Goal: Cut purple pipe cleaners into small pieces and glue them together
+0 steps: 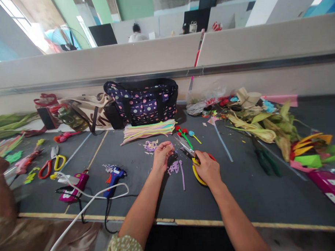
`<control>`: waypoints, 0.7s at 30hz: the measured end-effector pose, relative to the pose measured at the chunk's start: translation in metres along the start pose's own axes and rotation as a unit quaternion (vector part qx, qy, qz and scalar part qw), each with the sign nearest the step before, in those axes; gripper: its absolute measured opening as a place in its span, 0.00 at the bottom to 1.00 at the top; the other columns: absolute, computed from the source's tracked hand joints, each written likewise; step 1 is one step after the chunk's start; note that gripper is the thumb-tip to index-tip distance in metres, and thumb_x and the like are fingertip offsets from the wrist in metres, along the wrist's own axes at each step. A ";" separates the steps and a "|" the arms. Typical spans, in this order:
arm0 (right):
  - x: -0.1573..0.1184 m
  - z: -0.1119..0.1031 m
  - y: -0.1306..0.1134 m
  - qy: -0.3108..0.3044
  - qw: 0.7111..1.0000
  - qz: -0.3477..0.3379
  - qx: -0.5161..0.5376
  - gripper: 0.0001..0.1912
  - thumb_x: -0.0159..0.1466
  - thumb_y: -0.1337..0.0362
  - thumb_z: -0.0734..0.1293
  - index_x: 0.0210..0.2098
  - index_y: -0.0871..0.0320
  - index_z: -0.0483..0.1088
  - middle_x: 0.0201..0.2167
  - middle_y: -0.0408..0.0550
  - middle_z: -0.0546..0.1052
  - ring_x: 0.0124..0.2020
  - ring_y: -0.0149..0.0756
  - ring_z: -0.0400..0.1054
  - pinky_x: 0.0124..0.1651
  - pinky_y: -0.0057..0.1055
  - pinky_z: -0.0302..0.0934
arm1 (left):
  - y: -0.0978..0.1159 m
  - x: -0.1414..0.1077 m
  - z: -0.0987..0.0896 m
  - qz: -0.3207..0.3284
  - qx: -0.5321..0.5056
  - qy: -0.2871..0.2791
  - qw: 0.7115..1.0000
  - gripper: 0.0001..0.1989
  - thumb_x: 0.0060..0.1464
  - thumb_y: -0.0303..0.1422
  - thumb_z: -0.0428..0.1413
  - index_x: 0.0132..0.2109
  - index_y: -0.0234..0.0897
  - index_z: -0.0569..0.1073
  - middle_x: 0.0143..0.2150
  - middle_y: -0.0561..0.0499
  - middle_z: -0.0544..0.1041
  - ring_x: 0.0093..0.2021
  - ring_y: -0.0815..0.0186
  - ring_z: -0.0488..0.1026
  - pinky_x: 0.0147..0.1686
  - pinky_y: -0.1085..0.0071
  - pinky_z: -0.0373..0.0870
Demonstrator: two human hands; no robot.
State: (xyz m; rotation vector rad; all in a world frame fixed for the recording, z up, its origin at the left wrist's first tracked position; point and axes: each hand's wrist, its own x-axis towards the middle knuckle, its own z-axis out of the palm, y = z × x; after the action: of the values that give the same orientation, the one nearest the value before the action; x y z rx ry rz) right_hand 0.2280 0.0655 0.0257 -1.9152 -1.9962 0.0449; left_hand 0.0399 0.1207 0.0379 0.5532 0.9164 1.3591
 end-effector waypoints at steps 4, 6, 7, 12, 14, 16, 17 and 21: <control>0.000 0.001 -0.001 0.006 1.000 -0.004 0.006 0.15 0.56 0.65 0.66 0.43 0.51 0.66 0.36 0.41 0.71 0.31 0.29 0.65 0.30 0.25 0.49 | -0.001 0.001 -0.002 0.007 0.008 0.000 1.000 0.16 0.35 0.29 0.66 0.35 0.32 0.74 0.27 0.53 0.75 0.26 0.73 0.71 0.25 0.78 0.65; 0.000 0.001 -0.001 0.008 1.000 -0.002 0.009 0.15 0.56 0.65 0.66 0.43 0.52 0.66 0.36 0.41 0.71 0.32 0.29 0.65 0.30 0.25 0.49 | -0.003 0.001 -0.003 0.015 0.021 0.000 1.000 0.15 0.36 0.30 0.65 0.35 0.32 0.75 0.27 0.53 0.74 0.26 0.73 0.71 0.25 0.78 0.64; 0.000 0.001 -0.001 0.009 1.000 0.002 0.009 0.15 0.56 0.65 0.66 0.44 0.52 0.66 0.35 0.41 0.71 0.31 0.29 0.65 0.30 0.25 0.49 | -0.004 0.001 -0.003 0.021 0.029 -0.001 0.999 0.14 0.36 0.30 0.65 0.35 0.32 0.75 0.27 0.53 0.74 0.26 0.73 0.71 0.25 0.78 0.64; 0.001 0.002 0.000 0.008 1.000 0.013 0.003 0.15 0.55 0.65 0.66 0.43 0.52 0.67 0.35 0.42 0.71 0.31 0.29 0.64 0.29 0.25 0.49 | 0.002 0.003 -0.008 0.077 0.123 -0.012 0.989 0.11 0.39 0.30 0.62 0.34 0.34 0.77 0.27 0.52 0.73 0.26 0.72 0.68 0.26 0.77 0.65; 0.001 0.002 0.000 0.012 1.000 0.015 0.005 0.15 0.56 0.66 0.66 0.43 0.51 0.67 0.34 0.41 0.71 0.31 0.29 0.64 0.29 0.25 0.49 | 0.012 0.008 -0.016 0.123 0.177 0.014 0.976 0.10 0.39 0.29 0.60 0.34 0.35 0.77 0.28 0.52 0.74 0.26 0.71 0.67 0.26 0.76 0.64; 0.001 0.002 0.000 0.013 1.000 0.014 0.010 0.15 0.55 0.66 0.66 0.43 0.51 0.67 0.34 0.41 0.71 0.31 0.29 0.64 0.29 0.25 0.48 | 0.025 0.013 -0.030 0.191 0.241 0.069 0.949 0.11 0.41 0.29 0.59 0.36 0.37 0.77 0.28 0.52 0.73 0.26 0.71 0.66 0.27 0.75 0.64; 0.001 0.002 0.000 0.013 1.000 0.015 0.012 0.15 0.55 0.66 0.66 0.43 0.51 0.67 0.34 0.41 0.71 0.30 0.29 0.64 0.29 0.25 0.48 | 0.031 0.016 -0.037 0.221 0.279 0.108 0.928 0.09 0.41 0.29 0.58 0.35 0.37 0.77 0.28 0.52 0.73 0.26 0.70 0.66 0.29 0.75 0.64; 0.001 0.003 0.001 0.007 1.000 0.020 0.012 0.14 0.55 0.66 0.67 0.42 0.51 0.67 0.33 0.41 0.71 0.29 0.28 0.63 0.28 0.25 0.47 | 0.045 0.021 -0.059 0.260 0.439 0.158 0.845 0.08 0.41 0.26 0.56 0.30 0.39 0.77 0.31 0.50 0.75 0.31 0.65 0.69 0.37 0.70 0.65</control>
State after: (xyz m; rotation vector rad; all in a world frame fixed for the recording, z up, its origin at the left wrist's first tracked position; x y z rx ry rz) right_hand 0.2282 0.0672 0.0231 -1.9345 -1.9406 0.0666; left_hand -0.0349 0.1390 0.0359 1.3829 1.7762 1.4783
